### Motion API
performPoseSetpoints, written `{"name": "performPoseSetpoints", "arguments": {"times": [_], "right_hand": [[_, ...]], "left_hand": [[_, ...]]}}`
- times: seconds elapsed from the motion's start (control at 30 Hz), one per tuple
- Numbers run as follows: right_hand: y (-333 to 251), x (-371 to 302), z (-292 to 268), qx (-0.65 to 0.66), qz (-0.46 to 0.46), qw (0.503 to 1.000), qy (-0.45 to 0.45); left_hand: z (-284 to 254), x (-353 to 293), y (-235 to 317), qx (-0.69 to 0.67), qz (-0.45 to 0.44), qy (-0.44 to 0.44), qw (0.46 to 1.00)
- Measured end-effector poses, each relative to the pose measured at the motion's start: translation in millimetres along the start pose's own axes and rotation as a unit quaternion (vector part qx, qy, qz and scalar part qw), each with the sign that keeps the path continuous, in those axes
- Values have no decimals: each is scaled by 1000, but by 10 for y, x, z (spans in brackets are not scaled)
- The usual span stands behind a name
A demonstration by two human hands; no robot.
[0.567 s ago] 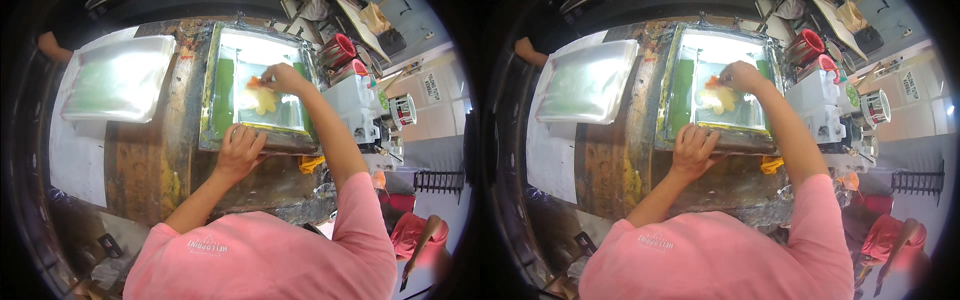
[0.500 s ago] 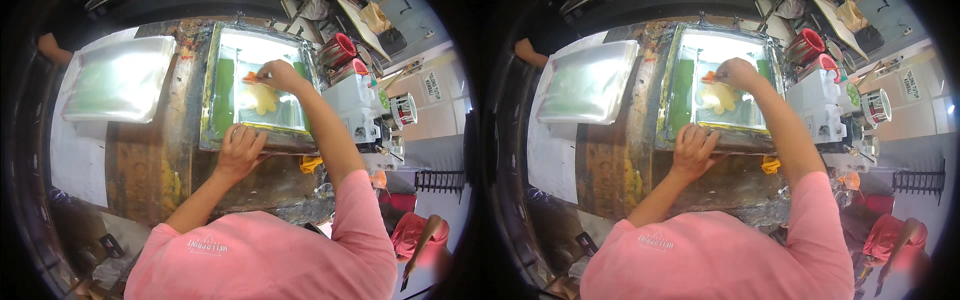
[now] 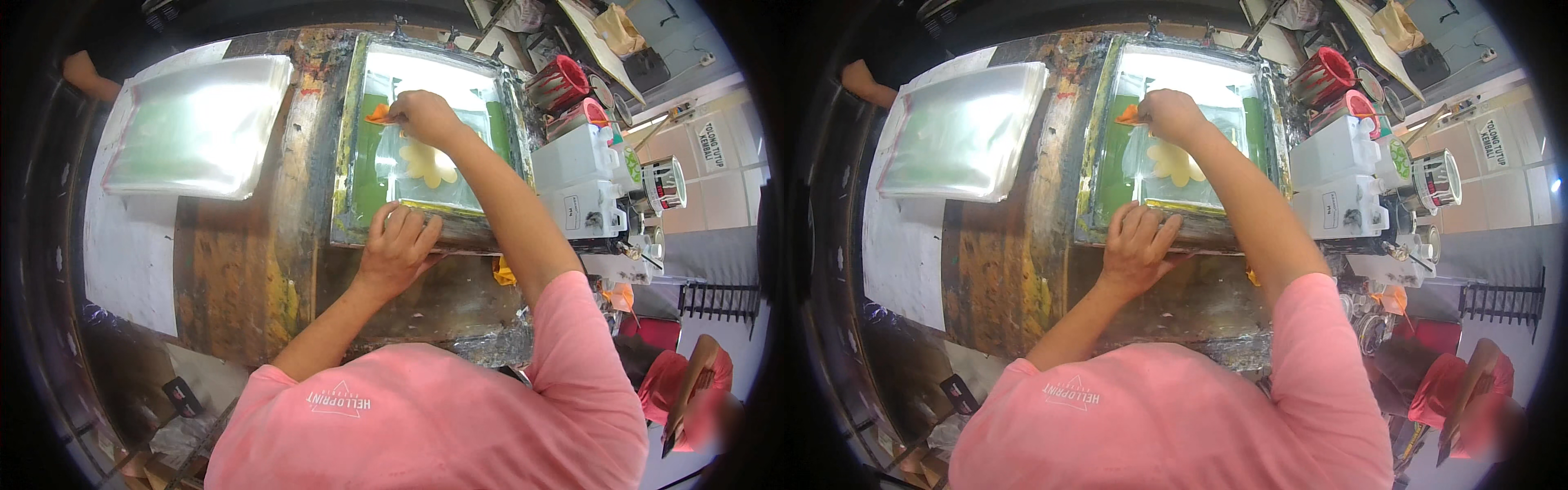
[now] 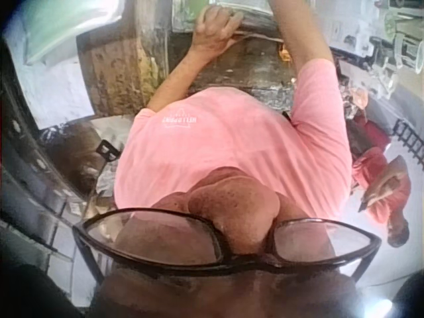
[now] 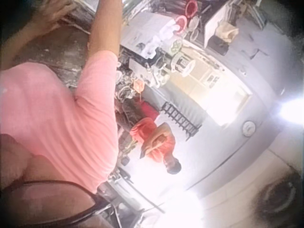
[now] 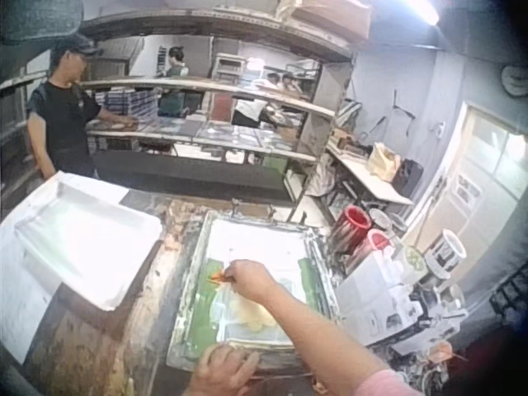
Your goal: The person performs screen printing by placing paper under a screen, applying ink, and using a squeegee to pull the ink across the mesh. The person repeats this process on multiple sheets, lifting the screen to reveal printed designs.
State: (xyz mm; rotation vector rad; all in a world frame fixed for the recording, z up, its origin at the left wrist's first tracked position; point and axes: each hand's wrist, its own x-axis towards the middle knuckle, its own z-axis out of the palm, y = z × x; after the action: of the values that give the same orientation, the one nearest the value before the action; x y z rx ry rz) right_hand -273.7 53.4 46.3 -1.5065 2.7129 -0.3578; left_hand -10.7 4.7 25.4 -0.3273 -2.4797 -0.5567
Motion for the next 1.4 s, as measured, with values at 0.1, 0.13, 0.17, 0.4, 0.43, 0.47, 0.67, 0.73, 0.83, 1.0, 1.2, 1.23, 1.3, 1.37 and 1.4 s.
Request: {"name": "performPoseSetpoints", "arguments": {"times": [0.1,0.13,0.17,0.4,0.43,0.47,0.67,0.73,0.83,1.0,1.2,1.23,1.3,1.37,1.4], "right_hand": [[-255,-341,-32,83,-107,986,-98],[-409,-486,-161,90,-123,978,-145],[-371,-567,-228,88,-130,976,-150],[414,-440,-114,17,73,997,2],[315,-383,-68,17,60,997,40],[199,-428,-10,94,27,995,13],[-156,-1126,-453,43,-55,989,-128],[111,-1371,-561,33,7,993,-117],[115,-1411,-447,50,7,996,-72],[-438,-967,-215,51,-121,988,-87],[-63,-1533,-513,35,-36,992,-112],[19,-1692,-599,29,-6,992,-121],[142,-1853,-678,13,36,992,-118],[240,-1878,-638,-8,56,994,-98],[311,-1845,-572,-22,79,995,-62]], "left_hand": [[13,-39,-25,-1,-6,-1,1000],[21,-42,-42,0,-10,-2,1000],[23,-25,-41,-6,-10,0,1000],[-1,6,15,-5,3,-7,1000],[11,-8,9,-8,0,0,1000],[15,-16,7,-5,-1,-2,1000],[7,-14,-12,-6,-15,-2,1000],[9,1,0,-5,-12,5,1000],[15,15,9,-3,-10,3,1000],[45,21,11,6,-6,29,1000],[28,9,-9,13,1,18,1000],[29,2,-9,13,-1,17,1000],[25,6,5,10,-7,13,1000],[22,-1,12,8,-12,13,1000],[20,2,15,9,-10,15,1000]]}}
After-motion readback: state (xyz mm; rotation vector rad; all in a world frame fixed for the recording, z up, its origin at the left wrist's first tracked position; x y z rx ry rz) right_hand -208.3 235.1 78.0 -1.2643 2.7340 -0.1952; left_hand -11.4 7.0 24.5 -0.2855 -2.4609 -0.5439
